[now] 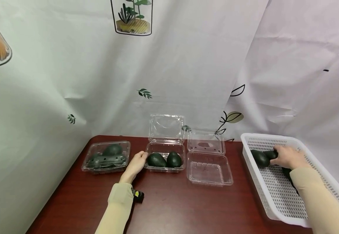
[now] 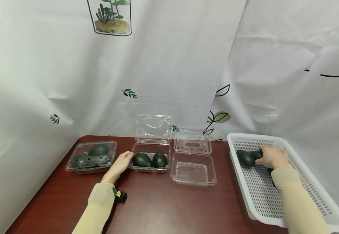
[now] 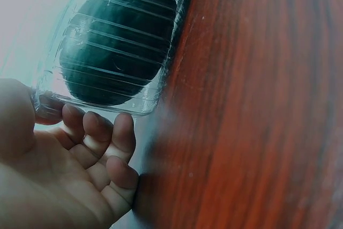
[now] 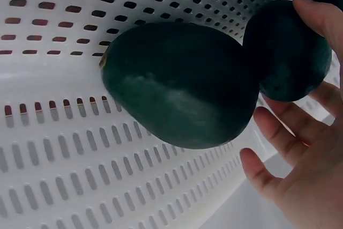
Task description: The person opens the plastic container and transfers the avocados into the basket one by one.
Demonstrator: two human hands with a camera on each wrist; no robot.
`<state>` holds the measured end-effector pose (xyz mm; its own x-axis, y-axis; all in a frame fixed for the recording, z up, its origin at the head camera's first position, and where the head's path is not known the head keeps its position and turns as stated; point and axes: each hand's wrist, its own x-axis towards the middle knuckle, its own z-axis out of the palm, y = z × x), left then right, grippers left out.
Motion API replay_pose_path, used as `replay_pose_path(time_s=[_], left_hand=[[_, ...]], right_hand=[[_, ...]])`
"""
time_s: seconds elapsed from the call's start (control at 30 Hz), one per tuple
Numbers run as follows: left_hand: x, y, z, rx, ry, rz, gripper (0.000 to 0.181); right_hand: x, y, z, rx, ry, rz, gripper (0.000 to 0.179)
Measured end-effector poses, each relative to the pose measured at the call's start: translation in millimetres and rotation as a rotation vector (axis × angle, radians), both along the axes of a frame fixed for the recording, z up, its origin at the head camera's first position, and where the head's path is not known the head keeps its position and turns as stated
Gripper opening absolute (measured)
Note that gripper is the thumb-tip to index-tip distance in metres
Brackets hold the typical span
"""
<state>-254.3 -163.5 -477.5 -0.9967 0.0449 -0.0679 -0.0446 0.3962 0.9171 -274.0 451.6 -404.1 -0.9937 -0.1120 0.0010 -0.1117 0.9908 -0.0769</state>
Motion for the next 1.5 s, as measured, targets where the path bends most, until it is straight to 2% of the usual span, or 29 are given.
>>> replay_pose_path(time_s=[0.17, 0.37, 0.57, 0.73, 0.87, 1.03, 1.23, 1.5], left_hand=[[0.0, -0.1, 0.3, 0.001, 0.009, 0.003, 0.030], [-1.3, -0.4, 0.5, -0.003, 0.014, 0.007, 0.030], [-0.9, 0.7, -1.1, -0.012, 0.005, -0.010, 0.029], [-0.2, 2.3, -0.5, -0.013, 0.010, -0.005, 0.029], [-0.1, 2.6, -0.2, -0.009, 0.010, -0.004, 0.029], [-0.2, 1.7, 0.1, -0.003, 0.012, -0.006, 0.030], [-1.0, -0.1, -0.5, -0.007, 0.015, 0.009, 0.030], [-0.5, 0.1, -0.4, 0.002, 0.011, 0.009, 0.030]], right_hand=[[1.3, 0, -2.4, -0.012, -0.009, -0.006, 0.071], [4.1, -1, -3.5, 0.021, -0.043, -0.009, 0.076], [11.7, -1, -3.6, 0.035, -0.101, -0.036, 0.106], [19.6, -4, 9.5, -0.009, -0.176, -0.069, 0.129], [22.3, -9, 26.9, -0.035, -0.190, -0.088, 0.133], [19.7, -18, 50.1, -0.021, -0.139, -0.049, 0.131], [9.5, -43, 74.8, 0.018, -0.026, 0.030, 0.132], [3.6, -97, 107.9, 0.021, 0.126, 0.114, 0.103]])
